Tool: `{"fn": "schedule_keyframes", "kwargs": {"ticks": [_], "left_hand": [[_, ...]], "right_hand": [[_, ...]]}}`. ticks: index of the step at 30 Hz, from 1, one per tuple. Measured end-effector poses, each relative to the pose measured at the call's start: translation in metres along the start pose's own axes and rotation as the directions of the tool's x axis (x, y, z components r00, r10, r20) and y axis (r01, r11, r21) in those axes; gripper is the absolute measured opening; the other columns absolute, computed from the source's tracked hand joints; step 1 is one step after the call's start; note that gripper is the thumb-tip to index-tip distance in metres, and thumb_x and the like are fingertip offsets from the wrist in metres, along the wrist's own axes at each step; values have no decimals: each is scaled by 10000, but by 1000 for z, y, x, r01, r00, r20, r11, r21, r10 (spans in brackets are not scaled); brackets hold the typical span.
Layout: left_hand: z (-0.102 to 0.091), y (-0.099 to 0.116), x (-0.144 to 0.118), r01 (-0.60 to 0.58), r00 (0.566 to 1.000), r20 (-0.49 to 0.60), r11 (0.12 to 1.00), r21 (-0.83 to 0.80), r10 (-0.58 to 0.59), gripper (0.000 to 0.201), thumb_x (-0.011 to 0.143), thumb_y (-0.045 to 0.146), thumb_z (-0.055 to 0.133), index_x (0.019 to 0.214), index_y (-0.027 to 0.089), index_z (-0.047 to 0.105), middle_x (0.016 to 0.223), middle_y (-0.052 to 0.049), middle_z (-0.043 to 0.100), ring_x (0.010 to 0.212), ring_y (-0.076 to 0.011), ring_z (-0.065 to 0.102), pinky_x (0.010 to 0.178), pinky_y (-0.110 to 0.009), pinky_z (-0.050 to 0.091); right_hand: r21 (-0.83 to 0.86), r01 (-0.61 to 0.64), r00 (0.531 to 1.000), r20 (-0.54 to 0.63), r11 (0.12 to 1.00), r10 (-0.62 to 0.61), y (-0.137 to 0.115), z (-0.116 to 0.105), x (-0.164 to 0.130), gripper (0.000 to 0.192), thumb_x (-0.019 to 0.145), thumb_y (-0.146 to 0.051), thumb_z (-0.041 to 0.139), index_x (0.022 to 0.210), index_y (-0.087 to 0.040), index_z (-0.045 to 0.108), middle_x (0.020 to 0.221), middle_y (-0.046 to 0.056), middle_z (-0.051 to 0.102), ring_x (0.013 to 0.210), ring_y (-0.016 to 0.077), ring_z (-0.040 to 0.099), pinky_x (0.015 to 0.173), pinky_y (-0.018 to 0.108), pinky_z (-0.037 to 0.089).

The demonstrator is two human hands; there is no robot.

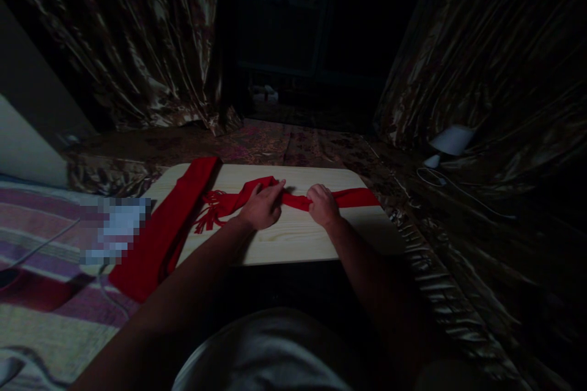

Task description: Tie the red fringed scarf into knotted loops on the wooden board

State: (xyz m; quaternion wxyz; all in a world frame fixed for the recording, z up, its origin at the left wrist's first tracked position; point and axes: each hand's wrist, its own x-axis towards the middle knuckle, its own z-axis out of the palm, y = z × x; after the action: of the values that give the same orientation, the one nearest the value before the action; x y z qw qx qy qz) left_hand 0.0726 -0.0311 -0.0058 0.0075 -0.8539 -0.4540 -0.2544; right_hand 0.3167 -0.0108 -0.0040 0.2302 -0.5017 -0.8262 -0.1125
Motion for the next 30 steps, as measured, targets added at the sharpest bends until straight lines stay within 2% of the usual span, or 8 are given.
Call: {"fn": "schedule_keyframes", "kwargs": {"ticks": [3, 5, 7, 12, 16, 23, 27, 30], "left_hand": [[-1, 4, 3, 38, 999, 15, 998, 48, -39, 726, 848, 333, 530, 1537, 164, 379, 1256, -149, 669, 1197, -305, 577, 1112, -520, 283], [-2, 5, 4, 75, 997, 9, 993, 94, -76, 525, 862, 359, 527, 1354, 192, 597, 1164, -140, 700, 1126, -312, 599, 1047, -504, 326], [-2, 5, 4, 135, 991, -9, 980, 146, -135, 393, 874, 369, 519, 1183, 199, 692, 1104, -144, 709, 1077, -318, 609, 994, -500, 345], [-4, 9, 1, 318, 948, -105, 913, 255, -301, 349, 875, 384, 520, 1064, 171, 724, 1042, -182, 695, 1043, -360, 590, 915, -520, 355], [-8, 3, 3, 409, 912, -170, 868, 282, -374, 382, 874, 382, 509, 1077, 141, 724, 1082, -219, 689, 1093, -395, 545, 932, -566, 333], [-34, -41, 23, 384, 914, -43, 824, 415, -404, 292, 840, 288, 530, 933, 176, 783, 979, -199, 724, 1118, -401, 522, 1052, -642, 226], [-60, -48, 32, 385, 918, -93, 811, 441, -385, 338, 850, 286, 502, 1000, 200, 793, 1181, -185, 687, 1271, -415, 422, 1111, -670, 125], [-78, -46, 38, 429, 902, -216, 831, 354, -374, 384, 861, 304, 488, 1120, 240, 765, 1343, -143, 622, 1329, -417, 368, 1113, -679, 109]], "right_hand": [[1, -17, 1000, -15, 1000, 17, -1, -1, -1, 268, 776, -12, 505, 913, -207, 628, 1037, 94, 602, 1047, 248, 490, 946, 348, 389], [3, -47, 999, -27, 999, 47, -2, -3, -1, 266, 793, -18, 506, 937, -206, 625, 1047, 97, 599, 1058, 248, 492, 956, 343, 392], [5, -88, 995, -46, 996, 88, -3, -5, -2, 270, 807, -31, 514, 989, -200, 619, 1072, 105, 600, 1068, 250, 497, 966, 340, 395], [20, -208, 974, -83, 978, 209, -4, -5, -2, 354, 798, -48, 544, 1127, -175, 581, 1131, 128, 606, 1095, 266, 518, 990, 345, 397], [36, -232, 968, -87, 972, 235, -1, -2, -3, 373, 790, -59, 554, 1145, -174, 567, 1148, 131, 620, 1114, 271, 528, 1001, 349, 397], [27, -275, 952, -134, 961, 276, 6, 6, -2, 363, 798, -63, 543, 1145, -166, 558, 1103, 120, 653, 1066, 257, 559, 963, 335, 401], [-6, -298, 940, -178, 955, 292, 6, 7, 0, 311, 817, -80, 568, 1114, -172, 562, 1054, 107, 663, 1015, 253, 568, 922, 338, 404], [-39, -282, 944, -187, 959, 271, 5, 7, 0, 252, 838, -104, 592, 1076, -184, 571, 1030, 101, 661, 1011, 250, 556, 909, 337, 395]]}}
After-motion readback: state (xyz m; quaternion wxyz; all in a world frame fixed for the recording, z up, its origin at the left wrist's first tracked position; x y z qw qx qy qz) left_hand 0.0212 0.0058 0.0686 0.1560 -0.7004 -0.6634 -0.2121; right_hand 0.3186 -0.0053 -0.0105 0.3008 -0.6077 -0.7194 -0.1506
